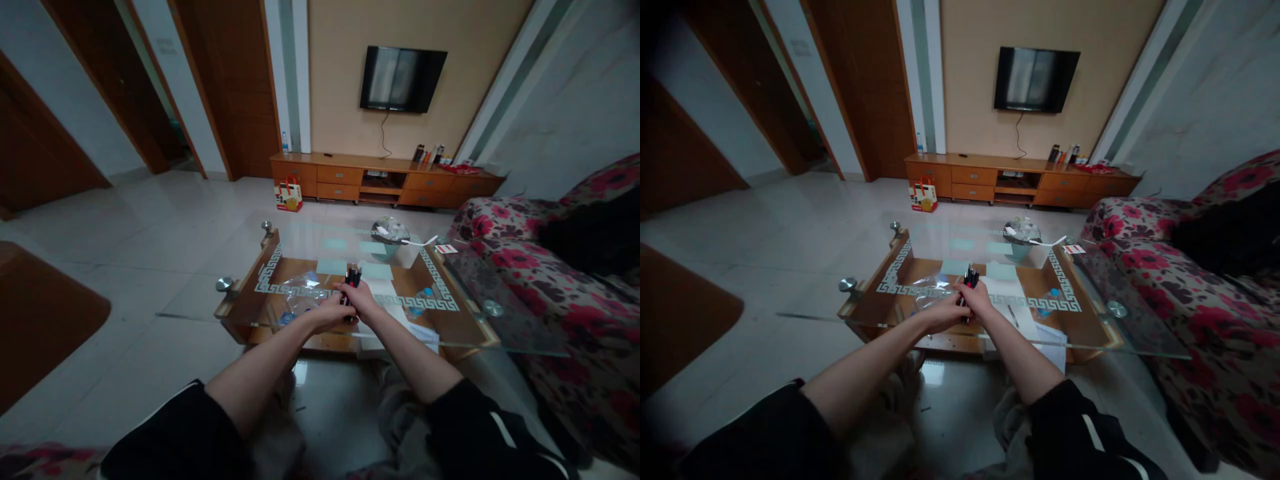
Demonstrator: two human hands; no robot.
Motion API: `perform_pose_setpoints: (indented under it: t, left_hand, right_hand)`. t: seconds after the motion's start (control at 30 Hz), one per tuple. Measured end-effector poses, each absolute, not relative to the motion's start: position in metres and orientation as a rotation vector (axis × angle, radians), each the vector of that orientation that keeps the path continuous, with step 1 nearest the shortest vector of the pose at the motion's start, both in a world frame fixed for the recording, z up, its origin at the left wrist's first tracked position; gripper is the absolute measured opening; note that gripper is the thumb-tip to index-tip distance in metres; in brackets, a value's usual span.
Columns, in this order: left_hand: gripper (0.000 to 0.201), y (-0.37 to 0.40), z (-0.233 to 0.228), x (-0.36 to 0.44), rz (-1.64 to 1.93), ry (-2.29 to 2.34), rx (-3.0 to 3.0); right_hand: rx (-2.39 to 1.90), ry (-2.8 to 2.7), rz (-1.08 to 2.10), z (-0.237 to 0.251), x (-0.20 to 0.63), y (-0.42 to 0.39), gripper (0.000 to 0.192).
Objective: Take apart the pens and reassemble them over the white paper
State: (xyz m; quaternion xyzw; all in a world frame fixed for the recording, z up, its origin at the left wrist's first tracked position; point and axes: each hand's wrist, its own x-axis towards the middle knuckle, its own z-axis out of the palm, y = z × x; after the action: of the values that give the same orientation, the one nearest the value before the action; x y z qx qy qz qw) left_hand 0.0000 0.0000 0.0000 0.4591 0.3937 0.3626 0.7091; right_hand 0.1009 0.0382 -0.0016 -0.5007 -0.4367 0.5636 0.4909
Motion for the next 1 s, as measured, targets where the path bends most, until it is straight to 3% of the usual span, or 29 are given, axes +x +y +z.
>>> perform_pose_setpoints:
  t: [0.2, 0.37, 0.6, 0.67, 0.8, 1.0]
  left_hand:
    - [0.035, 0.004, -0.005, -0.021, 0.701, 1.168, 1.292]
    - [0.039, 0.005, -0.006, -0.032, 0.81, 1.136, 1.33]
    - [0.031, 0.031, -0.005, -0.084, 0.85, 1.337, 1.648]
    - [0.035, 0.04, -0.008, -0.119, 0.829, 1.664, 1.785]
    - [0.043, 0.044, -0.017, -0.188, 0.384, 2.275, 1.752]
    - [0.038, 0.035, -0.027, -0.23, 0.18, 2.528, 1.786]
  right_hand:
    - [-1.296, -1.158, 1.494, -0.008, 0.09, 0.035, 0.032]
    - [-1.244, -1.113, 1.644, -0.006, 0.079, 0.027, 0.045]
    - [-1.388, -1.223, 1.656, 0.029, 0.092, 0.015, 0.047]
    - [-1.433, -1.331, 1.54, 0.039, 0.107, 0.012, 0.042]
    - [-1.3, -1.734, 1.179, 0.047, 0.141, -0.006, 0.033]
    - [-1.108, -2.206, 0.718, 0.051, 0.17, -0.045, 0.039]
